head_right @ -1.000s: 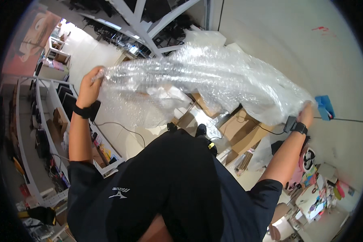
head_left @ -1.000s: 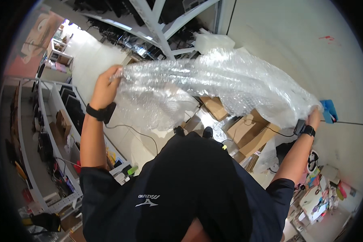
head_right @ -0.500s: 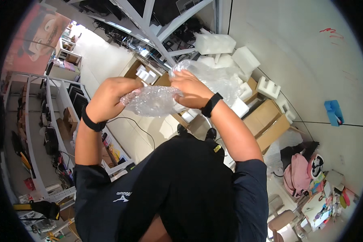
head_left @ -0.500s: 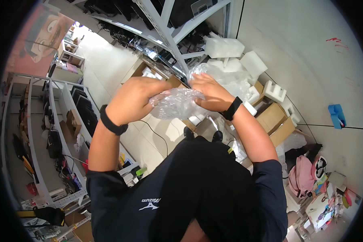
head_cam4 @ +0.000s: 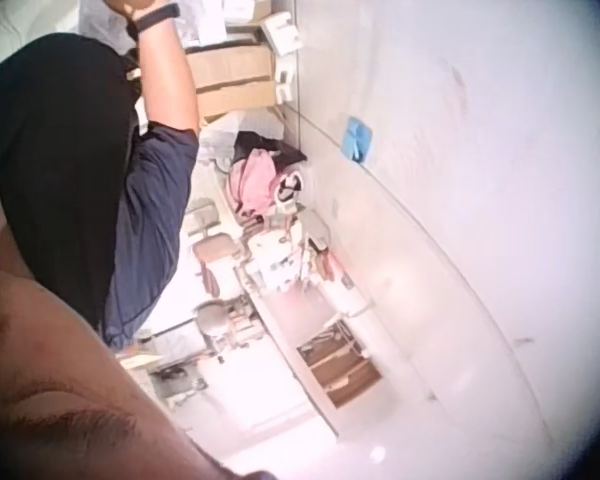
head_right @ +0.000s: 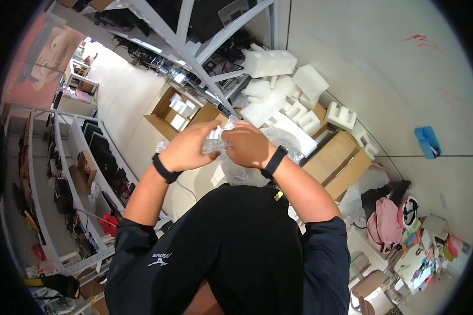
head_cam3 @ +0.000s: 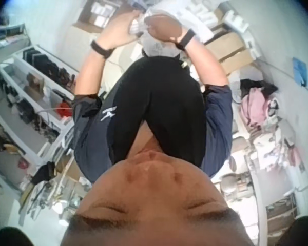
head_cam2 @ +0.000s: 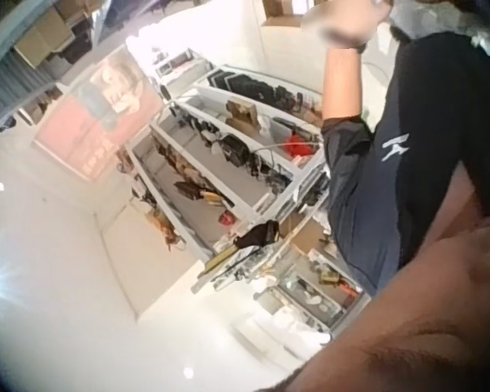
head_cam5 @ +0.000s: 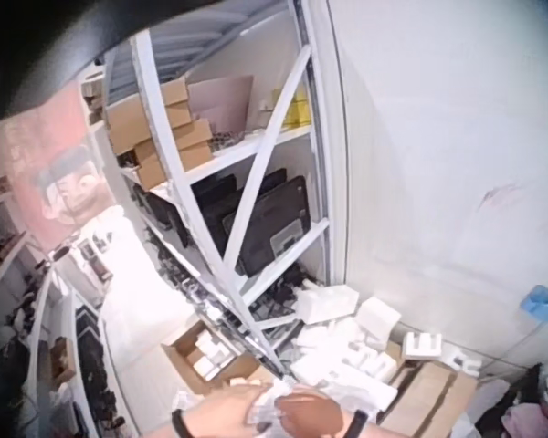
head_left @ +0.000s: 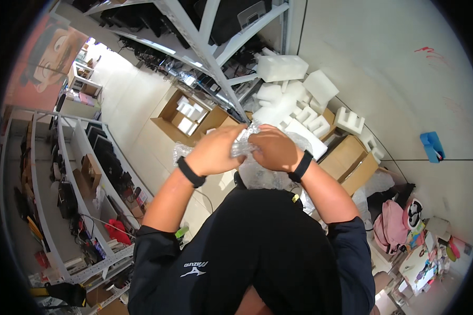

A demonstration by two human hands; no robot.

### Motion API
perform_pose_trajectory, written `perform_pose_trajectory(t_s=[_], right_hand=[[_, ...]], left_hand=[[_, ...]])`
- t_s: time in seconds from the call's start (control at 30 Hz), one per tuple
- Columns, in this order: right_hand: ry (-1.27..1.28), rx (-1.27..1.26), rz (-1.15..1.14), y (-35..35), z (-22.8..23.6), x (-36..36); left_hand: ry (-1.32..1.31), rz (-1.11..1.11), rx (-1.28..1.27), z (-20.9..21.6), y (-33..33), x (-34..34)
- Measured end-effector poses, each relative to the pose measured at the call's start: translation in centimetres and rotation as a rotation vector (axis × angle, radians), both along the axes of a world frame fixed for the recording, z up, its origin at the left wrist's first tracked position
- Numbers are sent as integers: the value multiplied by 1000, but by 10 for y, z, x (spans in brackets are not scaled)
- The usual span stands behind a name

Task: The person retrieves bubble wrap from a storage area and walks to a desk. They wrap a small white electronic device in the bubble wrap and place it into a cardboard box. The person then closes the box flaps.

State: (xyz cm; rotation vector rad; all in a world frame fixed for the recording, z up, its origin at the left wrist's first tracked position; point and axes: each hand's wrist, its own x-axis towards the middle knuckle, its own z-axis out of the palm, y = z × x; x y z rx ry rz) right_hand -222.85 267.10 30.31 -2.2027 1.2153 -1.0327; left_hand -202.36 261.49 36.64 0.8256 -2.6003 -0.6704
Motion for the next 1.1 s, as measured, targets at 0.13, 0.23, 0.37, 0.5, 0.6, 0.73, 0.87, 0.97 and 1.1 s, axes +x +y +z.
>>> perform_pose_trajectory(t_s=[0.13, 0.23, 0.37, 0.5, 0.6, 0.73, 0.87, 0.97, 1.1], right_hand=[[39, 31, -170, 9, -5, -22], [74, 85, -323, 20, -30, -34], [93, 26, -527, 29, -106, -55], [-14, 54, -668, 33, -131, -64], [80, 78, -754, 22, -130, -74], [146, 57, -780, 11, -116, -90], [162, -26, -709, 0, -102, -102], [188, -65, -668, -12, -95, -104], [150, 468, -1269, -16, -152, -243]], left_hand=[[-251, -39, 142, -33, 5, -26], [-292, -29, 164, -49, 15, -50], [-334, -241, 51, -99, 35, -93], [-374, -322, 66, -98, 39, -103], [-405, -219, 235, -74, 43, -115], [-440, -193, 201, -50, 41, -118], [-353, -145, 245, -25, 52, -105], [-310, -81, 248, -4, 63, -87], [-253, -428, 661, 104, 85, -13]])
